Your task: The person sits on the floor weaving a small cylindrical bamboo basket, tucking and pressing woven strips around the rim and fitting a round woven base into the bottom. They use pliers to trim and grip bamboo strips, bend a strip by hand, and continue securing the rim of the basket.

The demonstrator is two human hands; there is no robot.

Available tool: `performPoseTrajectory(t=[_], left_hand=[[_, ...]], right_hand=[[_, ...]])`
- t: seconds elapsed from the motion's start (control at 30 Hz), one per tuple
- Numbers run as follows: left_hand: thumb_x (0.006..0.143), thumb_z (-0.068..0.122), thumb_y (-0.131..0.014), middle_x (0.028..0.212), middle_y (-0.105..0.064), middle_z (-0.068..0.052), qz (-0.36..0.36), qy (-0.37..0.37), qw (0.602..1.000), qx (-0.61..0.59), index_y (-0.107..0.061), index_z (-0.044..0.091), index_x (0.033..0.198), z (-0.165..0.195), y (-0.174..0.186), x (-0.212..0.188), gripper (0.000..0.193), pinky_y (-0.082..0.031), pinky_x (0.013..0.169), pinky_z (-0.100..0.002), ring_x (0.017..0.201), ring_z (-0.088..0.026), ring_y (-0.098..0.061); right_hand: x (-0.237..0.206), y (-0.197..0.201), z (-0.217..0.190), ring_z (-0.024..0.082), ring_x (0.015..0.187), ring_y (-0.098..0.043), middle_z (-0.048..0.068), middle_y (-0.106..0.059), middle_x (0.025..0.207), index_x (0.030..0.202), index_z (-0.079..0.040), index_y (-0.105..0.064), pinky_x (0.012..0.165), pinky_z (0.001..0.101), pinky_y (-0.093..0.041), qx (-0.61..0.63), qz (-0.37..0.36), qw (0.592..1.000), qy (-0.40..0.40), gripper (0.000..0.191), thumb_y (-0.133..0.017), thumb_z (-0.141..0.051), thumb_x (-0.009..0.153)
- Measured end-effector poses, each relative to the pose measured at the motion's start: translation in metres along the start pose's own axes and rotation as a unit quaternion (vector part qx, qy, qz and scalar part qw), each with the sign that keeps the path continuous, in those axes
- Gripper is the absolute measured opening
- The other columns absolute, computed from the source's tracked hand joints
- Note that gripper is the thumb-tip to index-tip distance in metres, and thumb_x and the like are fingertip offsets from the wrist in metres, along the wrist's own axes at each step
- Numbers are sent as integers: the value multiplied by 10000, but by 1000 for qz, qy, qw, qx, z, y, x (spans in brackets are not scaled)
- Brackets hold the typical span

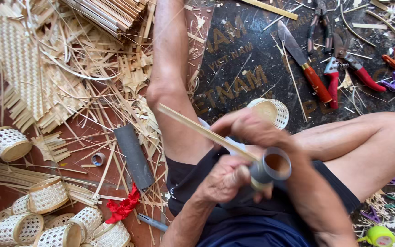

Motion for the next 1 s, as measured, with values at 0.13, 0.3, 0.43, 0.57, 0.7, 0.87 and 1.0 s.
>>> performPoseTrajectory(t=[0.13,0.3,0.43,0.57,0.7,0.87,1.0], left_hand=[[1096,498,-538,1109,-707,-179,243,-103,851,453,-576,43,1406,56,40,10,552,-556,789,-371,938,-296,-675],[923,383,-690,971,-707,-179,249,-83,757,599,-571,40,1427,58,28,32,622,-542,700,-446,813,-361,-698],[1069,374,-607,1145,-712,-154,237,-91,837,485,-498,8,1514,61,50,19,586,-570,803,-391,958,-272,-723],[1089,506,-596,988,-667,-127,161,-38,970,176,-565,-37,1504,23,58,6,684,-546,736,-308,839,-149,-632],[1107,564,-567,962,-691,-204,11,55,986,-158,-513,-89,1318,-29,9,1,688,-552,650,-305,708,-218,-668],[1013,518,-534,914,-700,-212,-196,126,867,-441,-471,65,1538,-40,-57,21,696,-551,576,-302,617,-233,-679],[1126,516,-564,922,-689,-181,-131,74,963,-222,-496,13,1496,-17,-35,22,628,-520,603,-262,648,-197,-645]], right_hand=[[-71,27,-97,158,775,-677,91,-740,993,1074,79,-713,710,300,-554,-370,345,853,128,403,-694,-296,928],[-125,-74,-124,263,702,-679,144,-701,855,1092,51,-691,633,384,-525,-639,354,639,241,262,-767,-69,872],[-179,-57,-104,179,632,-678,82,-703,837,1127,33,-661,591,297,-525,-498,471,688,240,169,-679,-90,1013],[-225,-14,-22,101,438,-529,91,-716,783,1057,39,-679,430,181,-416,-192,584,743,264,295,-644,-231,942],[-177,29,11,163,829,-576,72,-561,904,1047,21,-698,758,318,-500,168,331,842,391,241,-657,-210,1104],[-66,-5,-25,250,1140,-470,108,-507,1116,1091,-56,-650,1014,436,-398,290,-26,820,493,444,-765,-431,884],[-44,0,-21,264,1068,-565,166,-603,1049,1095,15,-681,965,453,-477,233,-15,917,324,528,-622,-505,1029]])
Point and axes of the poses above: each hand's wrist, its own x-axis towards the middle knuckle, its own y-axis out of the back of the hand, z = x × y, the point moved 10 cm from there along x, towards the middle knuckle
